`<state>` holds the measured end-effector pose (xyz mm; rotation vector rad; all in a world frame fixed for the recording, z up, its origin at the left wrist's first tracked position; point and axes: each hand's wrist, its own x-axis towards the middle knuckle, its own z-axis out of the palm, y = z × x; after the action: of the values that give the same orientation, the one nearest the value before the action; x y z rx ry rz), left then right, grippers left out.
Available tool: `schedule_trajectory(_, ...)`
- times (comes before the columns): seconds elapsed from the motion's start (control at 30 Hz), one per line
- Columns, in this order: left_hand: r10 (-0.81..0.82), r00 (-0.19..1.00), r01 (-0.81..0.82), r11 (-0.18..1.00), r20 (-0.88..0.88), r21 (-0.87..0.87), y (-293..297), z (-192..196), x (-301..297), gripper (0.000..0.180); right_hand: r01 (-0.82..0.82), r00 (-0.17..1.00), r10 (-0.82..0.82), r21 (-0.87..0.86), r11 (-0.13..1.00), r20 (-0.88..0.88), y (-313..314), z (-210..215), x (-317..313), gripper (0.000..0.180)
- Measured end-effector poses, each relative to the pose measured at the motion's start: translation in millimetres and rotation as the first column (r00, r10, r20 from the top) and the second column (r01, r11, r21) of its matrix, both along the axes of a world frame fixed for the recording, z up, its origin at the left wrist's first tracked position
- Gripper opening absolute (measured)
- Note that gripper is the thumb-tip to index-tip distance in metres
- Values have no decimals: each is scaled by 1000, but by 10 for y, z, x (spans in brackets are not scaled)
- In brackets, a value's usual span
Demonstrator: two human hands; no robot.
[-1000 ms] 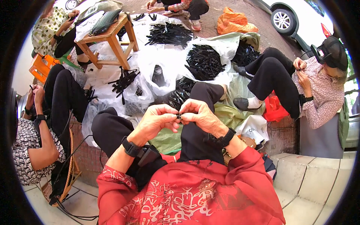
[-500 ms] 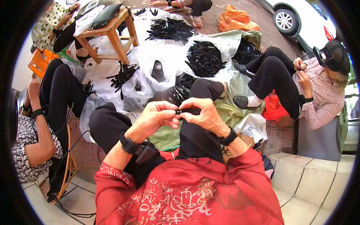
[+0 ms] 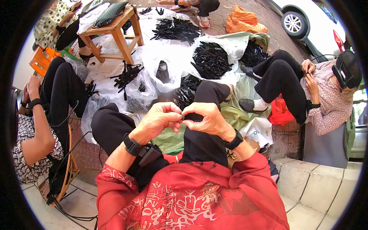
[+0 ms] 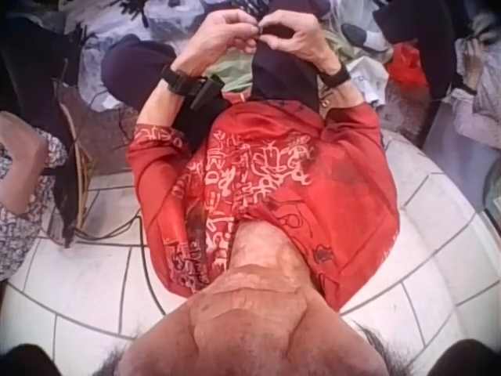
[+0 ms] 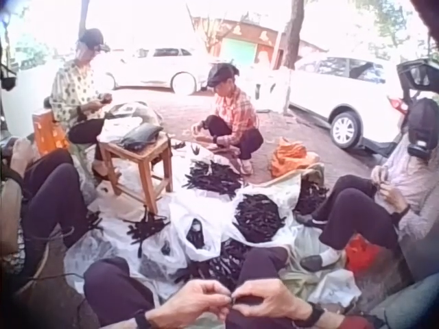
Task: Assembling or preparing black shoe components manually in an outdoor workspace with other workers.
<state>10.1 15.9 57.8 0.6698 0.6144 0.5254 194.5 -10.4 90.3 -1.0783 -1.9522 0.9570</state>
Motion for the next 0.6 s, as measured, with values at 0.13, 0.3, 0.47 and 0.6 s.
schedule_trajectory(0.13,39,999,-39,999,19,15,-11,-4,11,7,-40,996,27,148,988,89,17,-25,-9,22)
schedule_trajectory(0.3,41,993,-42,999,109,8,-15,-26,-27,9,25,995,-47,230,973,93,34,29,-24,23)
schedule_trajectory(0.47,-25,979,33,999,203,-39,5,-39,-58,17,35,999,-39,168,985,24,40,56,29,20)
schedule_trajectory(0.6,-31,971,45,998,238,-52,0,-25,-62,19,64,995,-59,72,995,-76,24,39,48,19)
